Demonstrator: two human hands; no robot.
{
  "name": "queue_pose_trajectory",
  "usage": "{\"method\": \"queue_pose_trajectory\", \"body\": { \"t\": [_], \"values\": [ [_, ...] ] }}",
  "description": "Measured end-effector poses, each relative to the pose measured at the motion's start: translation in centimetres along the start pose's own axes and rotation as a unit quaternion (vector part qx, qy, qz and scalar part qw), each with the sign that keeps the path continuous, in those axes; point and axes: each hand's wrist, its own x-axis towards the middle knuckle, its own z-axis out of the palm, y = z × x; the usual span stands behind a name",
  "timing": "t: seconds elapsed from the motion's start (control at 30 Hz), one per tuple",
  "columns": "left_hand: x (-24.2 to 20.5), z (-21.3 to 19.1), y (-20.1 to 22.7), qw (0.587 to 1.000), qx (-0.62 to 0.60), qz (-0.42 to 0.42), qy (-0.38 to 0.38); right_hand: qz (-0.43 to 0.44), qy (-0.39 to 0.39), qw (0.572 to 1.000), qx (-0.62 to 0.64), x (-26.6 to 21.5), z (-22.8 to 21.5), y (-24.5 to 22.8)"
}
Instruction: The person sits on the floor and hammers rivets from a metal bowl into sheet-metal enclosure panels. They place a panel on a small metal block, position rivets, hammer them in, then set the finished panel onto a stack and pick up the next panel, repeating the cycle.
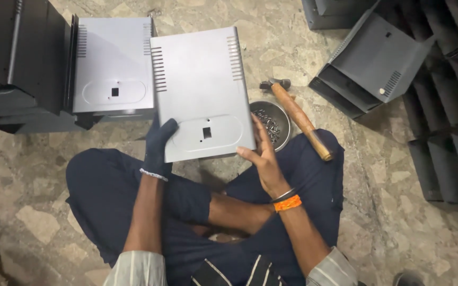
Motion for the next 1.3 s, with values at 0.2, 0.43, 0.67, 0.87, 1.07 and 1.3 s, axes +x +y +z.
{"method": "queue_pose_trajectory", "body": {
  "t": [0.2, 0.43, 0.67, 0.87, 1.07, 1.3],
  "values": [
    [-0.3, -0.7, -0.2, 0.998, -0.067, -0.007, -0.011, 0.017, 0.001, 1.0, -0.008, -0.1, 0.4, 0.8],
    [-0.2, -0.6, -0.6, 1.0, -0.007, 0.003, -0.004, 0.031, 0.013, 0.999, -0.008, 0.1, -0.2, 1.2],
    [0.0, -1.3, -1.1, 0.998, -0.053, -0.031, -0.007, 0.033, 0.017, 0.999, -0.02, 0.1, 0.0, 1.3],
    [0.5, -1.9, -1.8, 0.997, -0.067, -0.034, 0.006, 0.025, 0.01, 0.999, -0.03, 0.2, 0.2, 1.2],
    [0.6, -1.8, -1.7, 0.997, -0.065, -0.034, 0.004, 0.03, 0.017, 0.999, -0.041, 0.3, 0.2, 1.5],
    [0.1, -0.6, -0.8, 0.999, -0.042, -0.018, 0.004, 0.006, 0.03, 0.999, -0.038, 0.6, -0.1, 2.6]
  ]
}}
